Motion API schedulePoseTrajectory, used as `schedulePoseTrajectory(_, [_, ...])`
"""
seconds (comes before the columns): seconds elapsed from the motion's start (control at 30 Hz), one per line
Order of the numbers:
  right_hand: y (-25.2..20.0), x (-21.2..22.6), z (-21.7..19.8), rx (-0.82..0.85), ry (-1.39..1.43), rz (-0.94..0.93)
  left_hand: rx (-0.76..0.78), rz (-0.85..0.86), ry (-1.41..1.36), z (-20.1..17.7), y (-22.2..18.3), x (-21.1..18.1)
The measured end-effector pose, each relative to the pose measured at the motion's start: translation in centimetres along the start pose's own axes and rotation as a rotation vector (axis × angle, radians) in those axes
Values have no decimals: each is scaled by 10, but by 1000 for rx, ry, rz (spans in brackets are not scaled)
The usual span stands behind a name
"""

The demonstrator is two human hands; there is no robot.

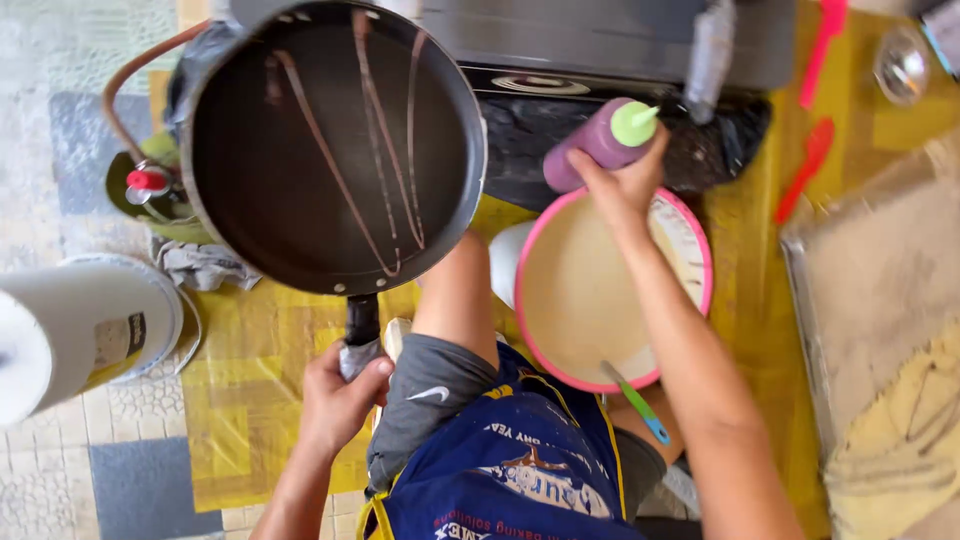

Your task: Preparing thin crepes by dipping pans into batter, cooking them on a stove, and drizzling with sauce.

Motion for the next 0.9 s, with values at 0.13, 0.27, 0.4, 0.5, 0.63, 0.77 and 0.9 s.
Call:
schedulePoseTrajectory(0.13, [17,-68,78,-132,47,-89,-13,179,-220,-3,-6,25])
schedulePoseTrajectory(0.27, [-32,-67,38,-28,327,-127,180,283,-127,43,-10,5])
schedulePoseTrajectory(0.4, [-203,10,-7,561,691,418,385,454,-182,103,-7,-22])
schedulePoseTrajectory(0.5, [-235,110,0,760,528,322,436,578,-146,126,-11,-30])
schedulePoseTrajectory(0.63, [-259,81,-19,721,485,345,496,550,-116,126,-25,-26])
schedulePoseTrajectory(0.77, [-286,61,-40,608,487,375,660,470,-17,137,-34,-8])
schedulePoseTrajectory(0.9, [-312,43,-60,449,531,374,742,459,82,145,-40,2])
Point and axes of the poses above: each hand's wrist, its own y-axis towards the middle knuckle, its own z-axis out of the palm, x = y × z, the point moved 3 cm from there along y, towards the middle knuckle, and after that the axes turned 1 degree about -z, right-handed, at the moved point
